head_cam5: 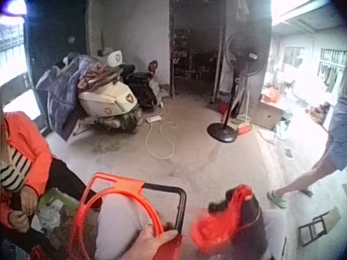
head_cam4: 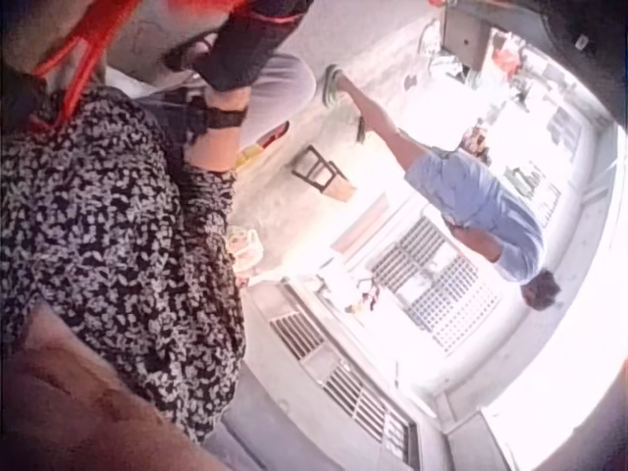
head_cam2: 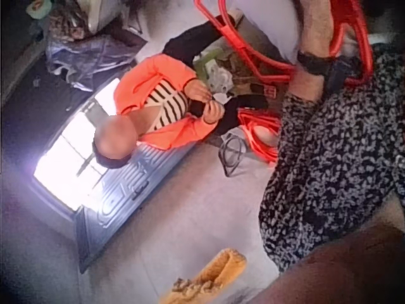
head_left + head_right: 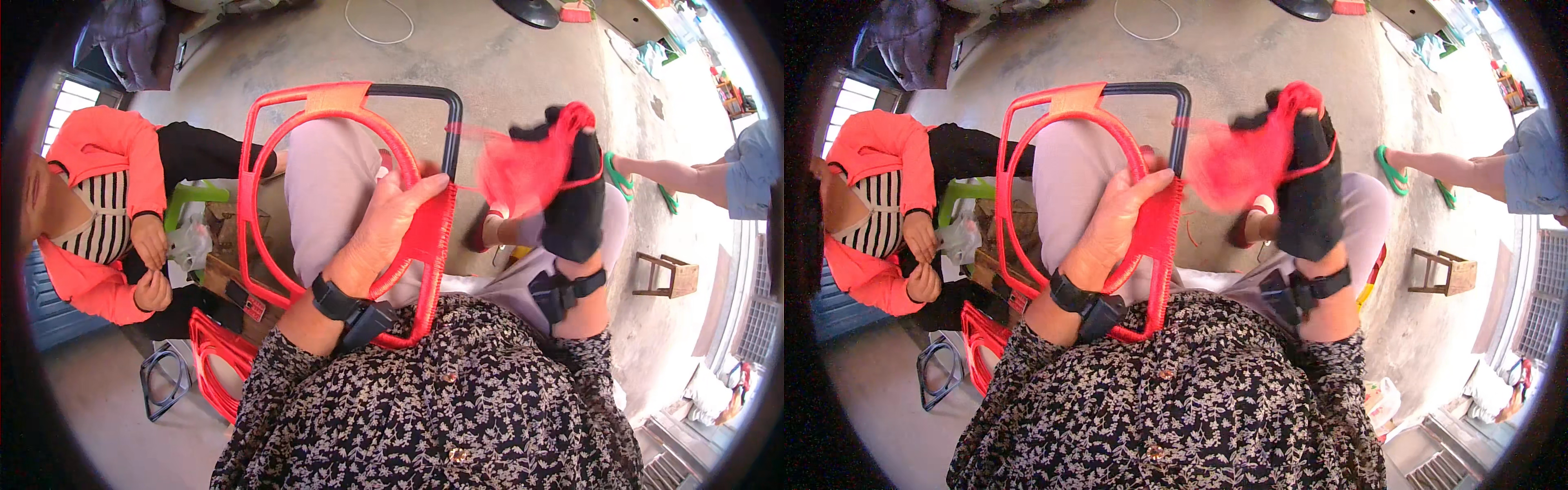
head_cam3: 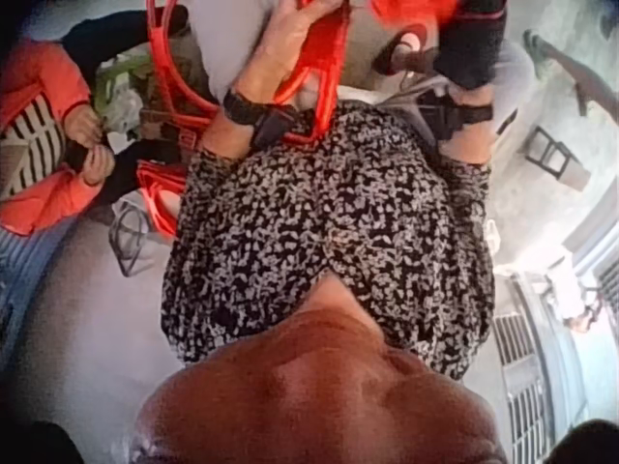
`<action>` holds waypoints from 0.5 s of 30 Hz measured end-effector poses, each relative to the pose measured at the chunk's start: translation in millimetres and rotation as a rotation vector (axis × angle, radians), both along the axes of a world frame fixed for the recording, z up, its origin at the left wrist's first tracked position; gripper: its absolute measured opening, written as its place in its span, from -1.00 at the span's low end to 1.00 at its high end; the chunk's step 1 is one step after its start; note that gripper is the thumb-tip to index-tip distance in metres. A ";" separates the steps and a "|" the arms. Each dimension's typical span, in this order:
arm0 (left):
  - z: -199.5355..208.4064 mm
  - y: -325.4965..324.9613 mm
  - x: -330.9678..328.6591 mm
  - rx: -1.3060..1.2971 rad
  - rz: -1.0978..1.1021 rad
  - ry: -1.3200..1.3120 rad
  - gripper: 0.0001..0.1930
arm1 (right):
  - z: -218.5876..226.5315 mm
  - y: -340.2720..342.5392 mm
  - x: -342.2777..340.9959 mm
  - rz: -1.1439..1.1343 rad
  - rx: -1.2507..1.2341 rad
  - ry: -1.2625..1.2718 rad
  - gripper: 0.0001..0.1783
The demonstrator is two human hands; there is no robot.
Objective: The person wraps red cord around a black frame by hand, repeatedly looping the cord through the center and pulling it tight. They continue threading the cord from a bundle around the frame's edges to cover the structure.
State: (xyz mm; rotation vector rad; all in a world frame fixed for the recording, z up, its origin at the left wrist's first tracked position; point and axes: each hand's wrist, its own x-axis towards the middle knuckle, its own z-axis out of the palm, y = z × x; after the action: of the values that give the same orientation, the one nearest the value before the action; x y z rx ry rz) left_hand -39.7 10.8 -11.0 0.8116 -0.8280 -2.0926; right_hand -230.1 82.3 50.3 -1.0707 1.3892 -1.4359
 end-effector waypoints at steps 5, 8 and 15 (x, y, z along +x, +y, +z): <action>1.1 -1.0 3.0 0.180 -0.185 0.024 -0.90 | 21.5 29.4 -34.8 0.321 0.391 0.359 -0.72; 5.9 0.7 4.8 0.191 -0.184 0.032 -0.88 | 10.4 51.2 -50.0 0.183 0.371 0.265 -0.71; 10.5 -0.4 7.2 0.166 -0.173 0.076 -0.90 | -48.9 66.4 -138.2 -0.301 -0.030 -0.520 -0.68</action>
State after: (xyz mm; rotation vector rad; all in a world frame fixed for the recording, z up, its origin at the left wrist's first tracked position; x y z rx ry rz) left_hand -32.5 10.4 -0.4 0.7646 -0.7121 -2.3551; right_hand -368.2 148.7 1.4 -0.4583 1.1753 -1.7975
